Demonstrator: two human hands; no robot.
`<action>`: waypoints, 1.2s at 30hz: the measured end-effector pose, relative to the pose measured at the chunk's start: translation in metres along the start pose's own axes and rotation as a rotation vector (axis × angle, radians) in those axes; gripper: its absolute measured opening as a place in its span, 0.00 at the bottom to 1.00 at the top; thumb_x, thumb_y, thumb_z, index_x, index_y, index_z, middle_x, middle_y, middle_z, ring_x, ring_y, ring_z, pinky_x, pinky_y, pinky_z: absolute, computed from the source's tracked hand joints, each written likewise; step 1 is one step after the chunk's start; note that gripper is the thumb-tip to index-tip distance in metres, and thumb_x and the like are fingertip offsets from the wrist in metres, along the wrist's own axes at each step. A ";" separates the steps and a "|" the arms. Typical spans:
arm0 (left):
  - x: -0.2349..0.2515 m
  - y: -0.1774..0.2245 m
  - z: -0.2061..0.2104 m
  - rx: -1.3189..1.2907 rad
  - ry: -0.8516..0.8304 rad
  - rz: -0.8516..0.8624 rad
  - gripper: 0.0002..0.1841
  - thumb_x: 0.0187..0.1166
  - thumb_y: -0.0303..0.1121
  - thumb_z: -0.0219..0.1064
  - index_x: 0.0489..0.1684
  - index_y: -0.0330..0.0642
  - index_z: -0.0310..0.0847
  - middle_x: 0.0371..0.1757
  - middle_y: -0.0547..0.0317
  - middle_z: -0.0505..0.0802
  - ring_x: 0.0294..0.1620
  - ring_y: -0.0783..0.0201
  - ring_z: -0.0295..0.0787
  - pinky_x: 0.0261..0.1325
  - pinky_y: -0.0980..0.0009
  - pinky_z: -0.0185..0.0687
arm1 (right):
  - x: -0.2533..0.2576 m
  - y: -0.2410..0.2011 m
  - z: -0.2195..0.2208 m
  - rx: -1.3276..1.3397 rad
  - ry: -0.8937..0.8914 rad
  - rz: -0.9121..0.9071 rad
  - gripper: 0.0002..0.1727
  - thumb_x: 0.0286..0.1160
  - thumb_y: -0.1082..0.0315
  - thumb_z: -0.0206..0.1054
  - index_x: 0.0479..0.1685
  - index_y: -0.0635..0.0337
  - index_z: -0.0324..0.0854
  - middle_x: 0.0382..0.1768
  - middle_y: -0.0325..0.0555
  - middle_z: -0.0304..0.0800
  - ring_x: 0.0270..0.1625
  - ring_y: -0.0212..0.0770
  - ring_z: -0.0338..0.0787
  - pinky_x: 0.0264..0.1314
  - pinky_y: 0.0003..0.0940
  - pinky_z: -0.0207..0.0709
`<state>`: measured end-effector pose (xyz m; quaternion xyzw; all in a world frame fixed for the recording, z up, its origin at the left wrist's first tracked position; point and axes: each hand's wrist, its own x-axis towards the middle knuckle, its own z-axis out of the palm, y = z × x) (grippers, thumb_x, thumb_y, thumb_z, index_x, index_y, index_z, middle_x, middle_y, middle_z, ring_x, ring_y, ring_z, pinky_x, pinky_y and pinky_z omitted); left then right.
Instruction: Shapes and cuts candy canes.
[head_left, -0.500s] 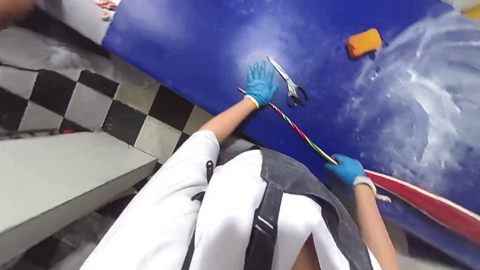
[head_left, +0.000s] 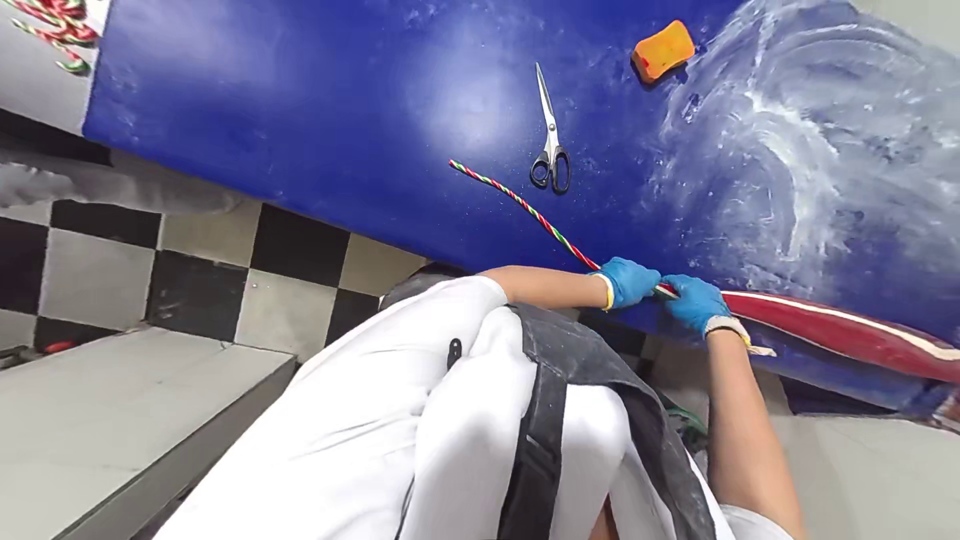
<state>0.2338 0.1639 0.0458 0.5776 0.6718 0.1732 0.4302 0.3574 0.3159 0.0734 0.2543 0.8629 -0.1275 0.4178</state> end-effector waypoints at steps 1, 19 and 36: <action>-0.005 -0.008 -0.005 -0.035 -0.060 0.006 0.21 0.91 0.47 0.55 0.66 0.41 0.80 0.57 0.42 0.93 0.63 0.40 0.90 0.62 0.37 0.84 | -0.002 -0.003 0.003 -0.035 0.021 0.049 0.22 0.63 0.65 0.76 0.62 0.50 0.88 0.61 0.56 0.91 0.67 0.63 0.87 0.70 0.72 0.72; -0.383 -0.304 -0.188 -0.318 -0.226 -0.543 0.20 0.94 0.45 0.51 0.53 0.44 0.88 0.39 0.53 0.92 0.33 0.61 0.84 0.40 0.58 0.81 | 0.016 -0.028 -0.003 -0.057 -0.019 0.250 0.16 0.68 0.65 0.76 0.55 0.52 0.89 0.54 0.64 0.92 0.61 0.70 0.88 0.60 0.79 0.72; -0.168 -0.173 -0.049 0.389 0.613 -0.666 0.52 0.83 0.70 0.40 0.92 0.28 0.49 0.93 0.24 0.53 0.95 0.29 0.39 0.92 0.30 0.28 | 0.016 -0.010 -0.003 -0.076 0.015 0.042 0.16 0.64 0.59 0.76 0.51 0.49 0.90 0.52 0.55 0.94 0.59 0.64 0.90 0.59 0.73 0.73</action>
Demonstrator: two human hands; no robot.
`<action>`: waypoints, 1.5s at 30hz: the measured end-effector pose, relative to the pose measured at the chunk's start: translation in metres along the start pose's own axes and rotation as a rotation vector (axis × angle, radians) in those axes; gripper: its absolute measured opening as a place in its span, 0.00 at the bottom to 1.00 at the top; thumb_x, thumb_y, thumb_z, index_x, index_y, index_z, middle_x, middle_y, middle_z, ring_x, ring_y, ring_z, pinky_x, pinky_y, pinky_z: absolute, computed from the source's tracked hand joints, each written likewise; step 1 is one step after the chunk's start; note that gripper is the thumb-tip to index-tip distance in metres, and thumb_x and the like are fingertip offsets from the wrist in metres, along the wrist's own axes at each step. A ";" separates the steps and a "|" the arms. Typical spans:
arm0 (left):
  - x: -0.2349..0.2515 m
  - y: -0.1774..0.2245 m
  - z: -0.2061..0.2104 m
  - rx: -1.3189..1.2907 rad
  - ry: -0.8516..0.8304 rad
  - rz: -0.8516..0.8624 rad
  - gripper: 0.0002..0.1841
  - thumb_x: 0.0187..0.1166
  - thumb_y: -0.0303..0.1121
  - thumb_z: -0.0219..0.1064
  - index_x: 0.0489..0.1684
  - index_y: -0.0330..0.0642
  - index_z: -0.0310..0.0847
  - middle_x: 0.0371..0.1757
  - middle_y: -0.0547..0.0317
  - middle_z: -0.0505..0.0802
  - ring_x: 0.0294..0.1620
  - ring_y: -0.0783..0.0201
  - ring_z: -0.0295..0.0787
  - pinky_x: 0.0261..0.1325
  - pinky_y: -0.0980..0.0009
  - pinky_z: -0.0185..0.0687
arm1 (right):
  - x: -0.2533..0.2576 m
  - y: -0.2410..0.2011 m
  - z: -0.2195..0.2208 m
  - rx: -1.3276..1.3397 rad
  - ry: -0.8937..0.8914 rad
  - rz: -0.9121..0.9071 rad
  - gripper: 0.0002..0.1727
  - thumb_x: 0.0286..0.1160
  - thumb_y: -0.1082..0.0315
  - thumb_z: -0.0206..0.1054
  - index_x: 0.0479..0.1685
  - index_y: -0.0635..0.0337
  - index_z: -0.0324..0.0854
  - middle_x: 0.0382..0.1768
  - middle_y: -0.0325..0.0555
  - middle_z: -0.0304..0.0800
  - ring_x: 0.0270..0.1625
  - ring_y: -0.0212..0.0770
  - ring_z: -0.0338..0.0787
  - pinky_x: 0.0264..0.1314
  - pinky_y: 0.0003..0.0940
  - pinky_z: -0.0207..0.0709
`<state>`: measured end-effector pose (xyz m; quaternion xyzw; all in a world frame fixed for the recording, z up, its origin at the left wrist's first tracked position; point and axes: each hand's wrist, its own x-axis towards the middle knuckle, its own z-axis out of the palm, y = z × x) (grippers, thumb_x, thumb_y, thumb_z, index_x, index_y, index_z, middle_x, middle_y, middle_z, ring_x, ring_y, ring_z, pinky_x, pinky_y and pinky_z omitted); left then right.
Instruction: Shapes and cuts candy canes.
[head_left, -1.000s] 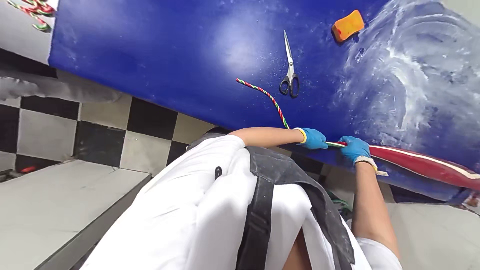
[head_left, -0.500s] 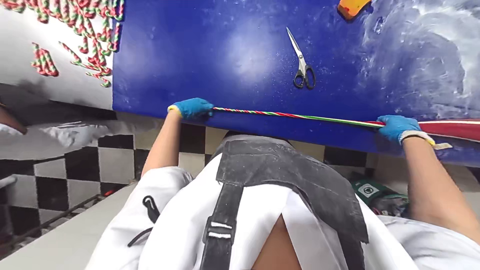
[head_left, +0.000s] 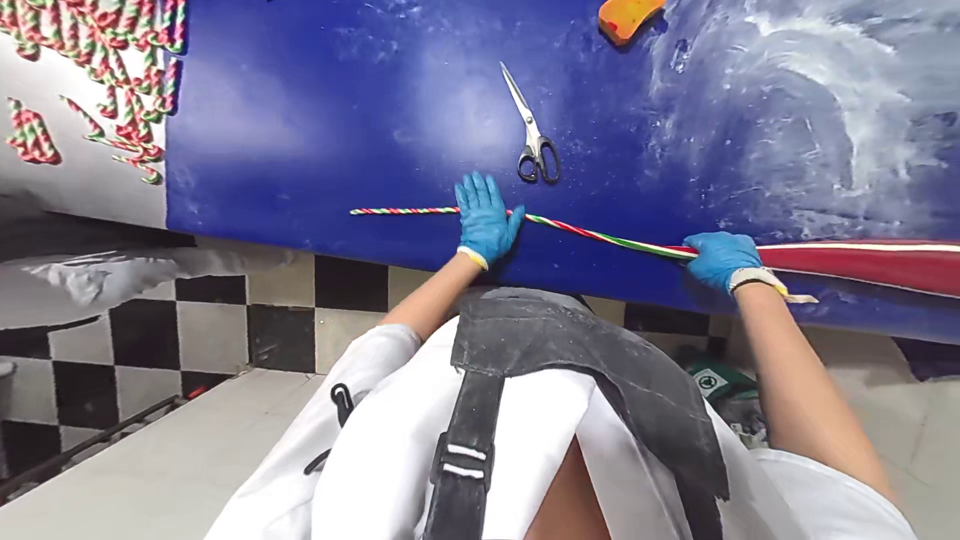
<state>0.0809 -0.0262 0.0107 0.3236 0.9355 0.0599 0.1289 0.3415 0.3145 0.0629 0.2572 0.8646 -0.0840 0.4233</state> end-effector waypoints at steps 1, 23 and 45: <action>0.022 0.004 -0.001 0.015 0.025 -0.046 0.51 0.83 0.70 0.39 0.93 0.31 0.49 0.93 0.25 0.54 0.95 0.28 0.39 0.91 0.28 0.27 | 0.000 0.000 0.000 -0.004 -0.002 -0.005 0.17 0.64 0.58 0.76 0.53 0.49 0.90 0.53 0.55 0.94 0.60 0.63 0.90 0.60 0.73 0.73; 0.000 0.222 0.013 -0.263 -0.563 0.806 0.16 0.91 0.37 0.53 0.64 0.41 0.80 0.57 0.43 0.93 0.62 0.41 0.90 0.60 0.38 0.85 | -0.004 -0.018 -0.004 0.001 -0.105 0.017 0.16 0.68 0.57 0.73 0.54 0.49 0.90 0.53 0.56 0.94 0.61 0.63 0.90 0.63 0.73 0.73; -0.018 -0.368 -0.141 -0.172 -0.606 0.082 0.23 0.92 0.52 0.50 0.64 0.49 0.86 0.60 0.44 0.93 0.66 0.44 0.89 0.70 0.34 0.76 | 0.020 -0.023 0.009 0.101 -0.089 0.273 0.11 0.68 0.61 0.80 0.46 0.53 0.93 0.43 0.64 0.94 0.51 0.69 0.90 0.51 0.77 0.75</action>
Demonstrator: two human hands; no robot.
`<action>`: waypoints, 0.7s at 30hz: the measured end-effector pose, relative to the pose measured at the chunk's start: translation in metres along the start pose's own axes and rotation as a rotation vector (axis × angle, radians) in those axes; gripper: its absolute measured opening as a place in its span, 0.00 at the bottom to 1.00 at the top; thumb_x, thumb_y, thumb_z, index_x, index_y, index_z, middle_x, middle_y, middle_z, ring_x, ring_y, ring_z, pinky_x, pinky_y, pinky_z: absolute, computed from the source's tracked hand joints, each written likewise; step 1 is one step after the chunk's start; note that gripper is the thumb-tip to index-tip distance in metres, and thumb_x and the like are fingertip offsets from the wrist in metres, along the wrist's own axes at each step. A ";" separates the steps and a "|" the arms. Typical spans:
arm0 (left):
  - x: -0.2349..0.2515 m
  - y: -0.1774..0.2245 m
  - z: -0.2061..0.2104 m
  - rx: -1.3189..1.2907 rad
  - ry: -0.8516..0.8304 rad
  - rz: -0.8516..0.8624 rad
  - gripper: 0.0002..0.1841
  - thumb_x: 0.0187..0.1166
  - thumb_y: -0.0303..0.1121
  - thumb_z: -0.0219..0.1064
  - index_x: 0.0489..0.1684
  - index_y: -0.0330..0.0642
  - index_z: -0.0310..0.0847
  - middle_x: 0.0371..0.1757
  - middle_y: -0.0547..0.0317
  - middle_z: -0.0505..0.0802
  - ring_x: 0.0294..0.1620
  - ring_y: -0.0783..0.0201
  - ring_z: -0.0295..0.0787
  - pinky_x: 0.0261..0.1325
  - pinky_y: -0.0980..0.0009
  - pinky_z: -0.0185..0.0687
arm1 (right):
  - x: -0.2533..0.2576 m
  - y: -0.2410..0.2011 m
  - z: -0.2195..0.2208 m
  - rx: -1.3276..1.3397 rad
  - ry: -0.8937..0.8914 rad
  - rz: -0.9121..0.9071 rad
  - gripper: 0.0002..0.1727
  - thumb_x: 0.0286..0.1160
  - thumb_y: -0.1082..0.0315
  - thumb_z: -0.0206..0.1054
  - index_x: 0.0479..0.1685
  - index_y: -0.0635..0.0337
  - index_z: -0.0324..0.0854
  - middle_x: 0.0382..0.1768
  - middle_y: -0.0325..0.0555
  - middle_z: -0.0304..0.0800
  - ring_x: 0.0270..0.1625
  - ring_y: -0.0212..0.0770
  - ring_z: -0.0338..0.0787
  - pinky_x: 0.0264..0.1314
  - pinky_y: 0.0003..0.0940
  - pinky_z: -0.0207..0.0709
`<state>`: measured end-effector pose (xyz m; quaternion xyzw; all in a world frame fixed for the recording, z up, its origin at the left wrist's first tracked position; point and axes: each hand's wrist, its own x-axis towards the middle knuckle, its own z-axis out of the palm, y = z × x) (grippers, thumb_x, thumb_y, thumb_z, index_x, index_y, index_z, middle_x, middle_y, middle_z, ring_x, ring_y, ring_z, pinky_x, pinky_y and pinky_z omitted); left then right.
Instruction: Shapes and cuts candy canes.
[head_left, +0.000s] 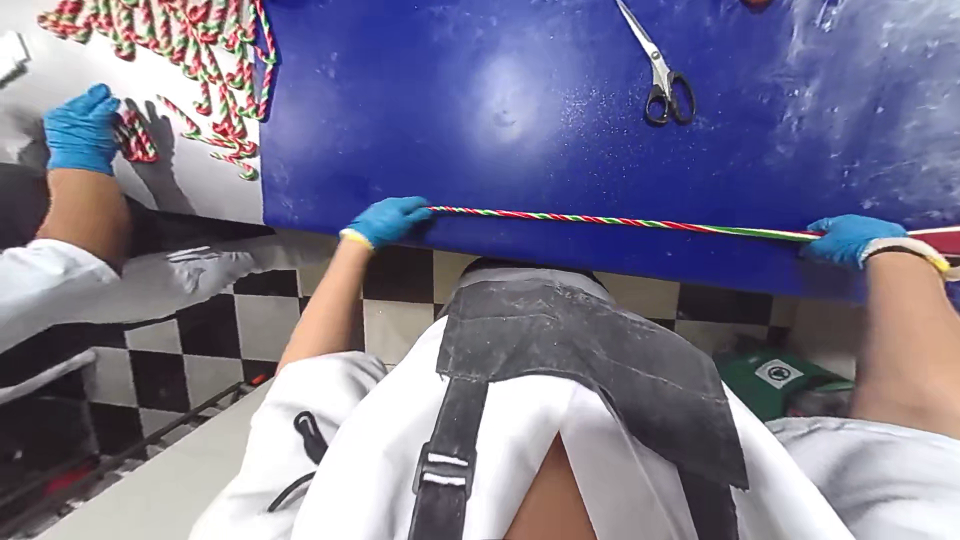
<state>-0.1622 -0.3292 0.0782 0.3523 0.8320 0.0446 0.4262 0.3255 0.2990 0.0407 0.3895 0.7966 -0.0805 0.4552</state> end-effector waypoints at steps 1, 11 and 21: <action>-0.011 -0.019 -0.008 -0.010 0.003 -0.110 0.23 0.93 0.51 0.51 0.65 0.49 0.86 0.62 0.43 0.92 0.68 0.43 0.88 0.72 0.33 0.74 | -0.001 0.000 0.000 -0.005 0.003 -0.006 0.11 0.68 0.60 0.80 0.45 0.52 0.93 0.42 0.63 0.94 0.51 0.68 0.91 0.50 0.77 0.75; 0.000 0.109 0.135 0.239 0.611 -0.176 0.45 0.83 0.67 0.48 0.92 0.40 0.58 0.92 0.40 0.65 0.95 0.39 0.53 0.92 0.29 0.34 | -0.001 0.005 0.005 -0.023 0.033 -0.069 0.11 0.69 0.57 0.79 0.46 0.48 0.93 0.40 0.59 0.94 0.48 0.66 0.92 0.46 0.74 0.76; 0.128 0.133 0.037 0.154 0.595 -0.403 0.64 0.65 0.86 0.44 0.98 0.46 0.40 0.96 0.33 0.47 0.97 0.33 0.35 0.92 0.30 0.27 | -0.004 0.009 0.003 -0.033 0.038 -0.119 0.08 0.70 0.56 0.78 0.41 0.46 0.92 0.37 0.56 0.94 0.44 0.63 0.92 0.43 0.70 0.77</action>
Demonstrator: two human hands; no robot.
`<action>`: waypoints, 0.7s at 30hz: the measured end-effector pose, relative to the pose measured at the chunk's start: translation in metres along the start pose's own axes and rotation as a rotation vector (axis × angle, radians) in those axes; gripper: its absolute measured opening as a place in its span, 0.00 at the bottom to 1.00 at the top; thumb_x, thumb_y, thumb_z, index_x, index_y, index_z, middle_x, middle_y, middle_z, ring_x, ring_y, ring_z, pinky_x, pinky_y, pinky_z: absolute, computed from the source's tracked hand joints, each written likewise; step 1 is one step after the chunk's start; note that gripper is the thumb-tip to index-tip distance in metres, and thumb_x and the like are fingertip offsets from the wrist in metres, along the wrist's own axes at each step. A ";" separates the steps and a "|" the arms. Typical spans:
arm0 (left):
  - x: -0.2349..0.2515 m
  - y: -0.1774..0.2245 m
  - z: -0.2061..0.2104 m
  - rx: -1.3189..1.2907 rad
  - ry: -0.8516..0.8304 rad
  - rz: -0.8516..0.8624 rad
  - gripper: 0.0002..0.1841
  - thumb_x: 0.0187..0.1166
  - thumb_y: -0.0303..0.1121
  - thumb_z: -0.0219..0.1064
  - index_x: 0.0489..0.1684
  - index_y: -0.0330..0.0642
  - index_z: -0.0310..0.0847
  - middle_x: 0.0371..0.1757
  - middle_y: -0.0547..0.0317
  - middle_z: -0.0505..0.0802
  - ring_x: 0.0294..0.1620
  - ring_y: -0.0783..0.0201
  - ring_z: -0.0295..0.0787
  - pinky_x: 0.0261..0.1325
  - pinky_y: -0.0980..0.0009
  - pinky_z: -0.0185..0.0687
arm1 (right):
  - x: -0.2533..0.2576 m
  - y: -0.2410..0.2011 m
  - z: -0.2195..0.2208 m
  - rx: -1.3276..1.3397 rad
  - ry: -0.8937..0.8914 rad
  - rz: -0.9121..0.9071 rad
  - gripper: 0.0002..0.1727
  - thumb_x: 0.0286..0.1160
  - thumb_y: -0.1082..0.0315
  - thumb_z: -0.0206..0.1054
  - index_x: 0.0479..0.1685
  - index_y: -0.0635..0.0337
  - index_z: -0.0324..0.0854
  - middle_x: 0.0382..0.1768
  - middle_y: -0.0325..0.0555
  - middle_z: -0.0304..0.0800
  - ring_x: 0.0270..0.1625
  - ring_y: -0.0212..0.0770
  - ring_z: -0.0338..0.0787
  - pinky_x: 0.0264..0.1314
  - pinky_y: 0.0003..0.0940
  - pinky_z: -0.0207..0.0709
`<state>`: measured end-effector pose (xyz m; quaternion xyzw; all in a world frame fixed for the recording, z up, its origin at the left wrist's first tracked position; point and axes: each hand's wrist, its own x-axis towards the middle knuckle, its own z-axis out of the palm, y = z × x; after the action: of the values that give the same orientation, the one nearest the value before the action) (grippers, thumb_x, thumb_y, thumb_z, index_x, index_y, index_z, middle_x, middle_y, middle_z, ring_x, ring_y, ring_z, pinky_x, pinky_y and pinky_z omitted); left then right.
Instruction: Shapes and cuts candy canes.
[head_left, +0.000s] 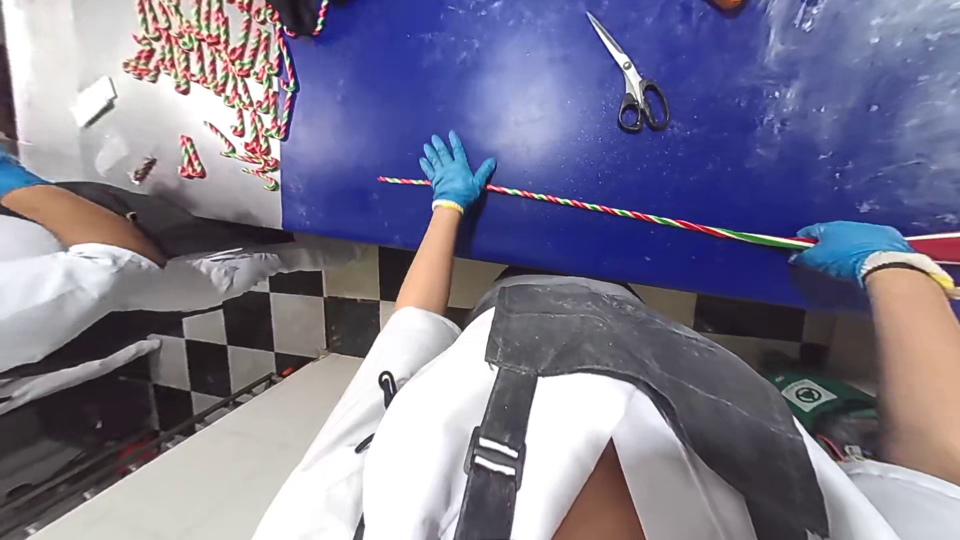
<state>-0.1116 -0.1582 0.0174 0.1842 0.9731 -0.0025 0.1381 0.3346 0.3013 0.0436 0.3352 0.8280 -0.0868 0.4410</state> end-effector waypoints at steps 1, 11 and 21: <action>0.008 -0.001 -0.004 0.018 -0.033 -0.008 0.65 0.63 0.87 0.44 0.98 0.47 0.39 0.96 0.35 0.46 0.97 0.34 0.35 0.91 0.29 0.27 | 0.000 0.000 0.001 0.000 0.003 -0.001 0.08 0.70 0.55 0.78 0.42 0.45 0.93 0.38 0.56 0.94 0.45 0.63 0.92 0.43 0.70 0.77; -0.102 -0.077 0.027 0.072 0.111 -0.250 0.56 0.78 0.75 0.38 0.93 0.30 0.48 0.93 0.29 0.56 0.95 0.30 0.42 0.89 0.25 0.27 | -0.009 -0.010 -0.004 -0.007 0.018 0.020 0.09 0.69 0.56 0.78 0.42 0.48 0.92 0.41 0.56 0.95 0.49 0.64 0.92 0.48 0.72 0.77; 0.014 -0.035 -0.021 0.003 -0.018 -0.234 0.51 0.78 0.74 0.42 0.95 0.45 0.51 0.94 0.37 0.57 0.95 0.33 0.46 0.87 0.21 0.29 | -0.009 -0.063 -0.021 0.078 -0.041 -0.164 0.11 0.77 0.56 0.74 0.47 0.52 0.88 0.41 0.60 0.92 0.49 0.65 0.90 0.50 0.72 0.76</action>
<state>-0.1418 -0.1844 0.0325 0.0696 0.9867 -0.0215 0.1451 0.2843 0.2581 0.0538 0.2813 0.8396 -0.1615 0.4358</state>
